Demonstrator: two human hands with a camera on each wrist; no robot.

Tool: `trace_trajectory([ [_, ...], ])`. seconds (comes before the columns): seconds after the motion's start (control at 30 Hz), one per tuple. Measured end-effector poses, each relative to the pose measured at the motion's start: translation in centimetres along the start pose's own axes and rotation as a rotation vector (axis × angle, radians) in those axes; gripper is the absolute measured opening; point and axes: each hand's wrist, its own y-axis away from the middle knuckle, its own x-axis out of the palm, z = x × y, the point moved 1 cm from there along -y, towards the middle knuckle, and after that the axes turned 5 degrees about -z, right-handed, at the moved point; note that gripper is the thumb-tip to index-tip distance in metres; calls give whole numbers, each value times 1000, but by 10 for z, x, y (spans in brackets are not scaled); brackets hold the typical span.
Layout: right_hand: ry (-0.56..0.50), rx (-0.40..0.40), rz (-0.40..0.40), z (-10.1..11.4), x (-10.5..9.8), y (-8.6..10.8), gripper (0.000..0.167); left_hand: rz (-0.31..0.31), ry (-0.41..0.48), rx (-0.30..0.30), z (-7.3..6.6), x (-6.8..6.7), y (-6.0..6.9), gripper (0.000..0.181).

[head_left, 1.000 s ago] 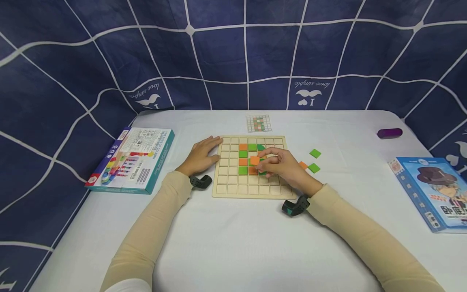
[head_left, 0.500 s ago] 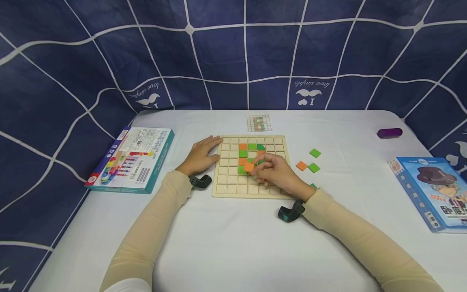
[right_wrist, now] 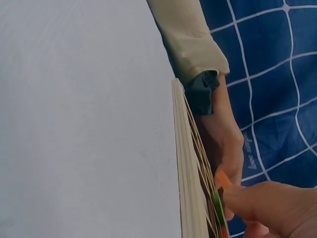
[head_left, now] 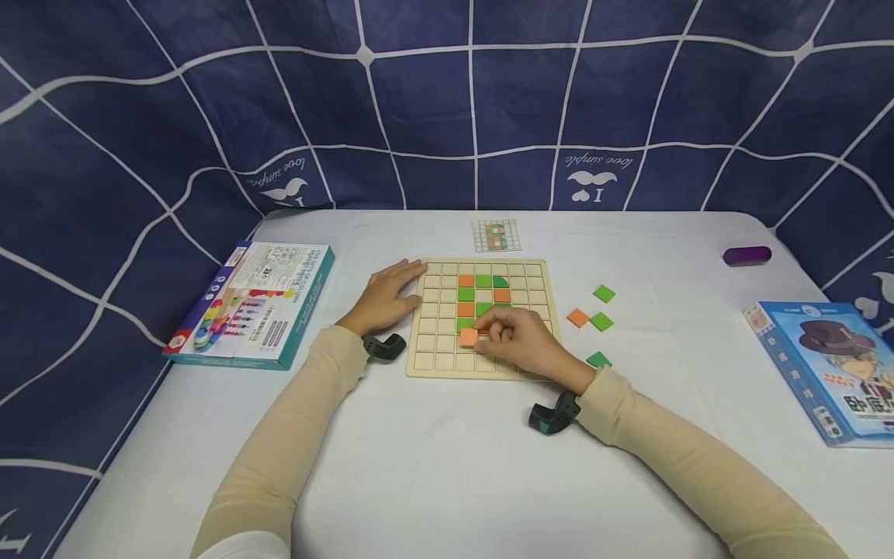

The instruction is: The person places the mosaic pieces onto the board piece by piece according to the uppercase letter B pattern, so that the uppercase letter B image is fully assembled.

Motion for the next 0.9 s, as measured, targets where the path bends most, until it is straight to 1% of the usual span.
trace_trajectory([
  [0.17, 71, -1, -3, 1, 3, -1, 21, 1, 6, -1, -1, -1, 0, 70],
  [0.33, 108, -5, 7, 1, 5, -2, 20, -2, 6, 4, 0, 0, 0, 70],
  [0.43, 126, 5, 11, 2, 6, -2, 21, -3, 8, 4, 0, 0, 0, 71],
  [0.9, 133, -1, 23, 3, 5, -2, 21, -3, 3, 10, -1, -1, 0, 70],
])
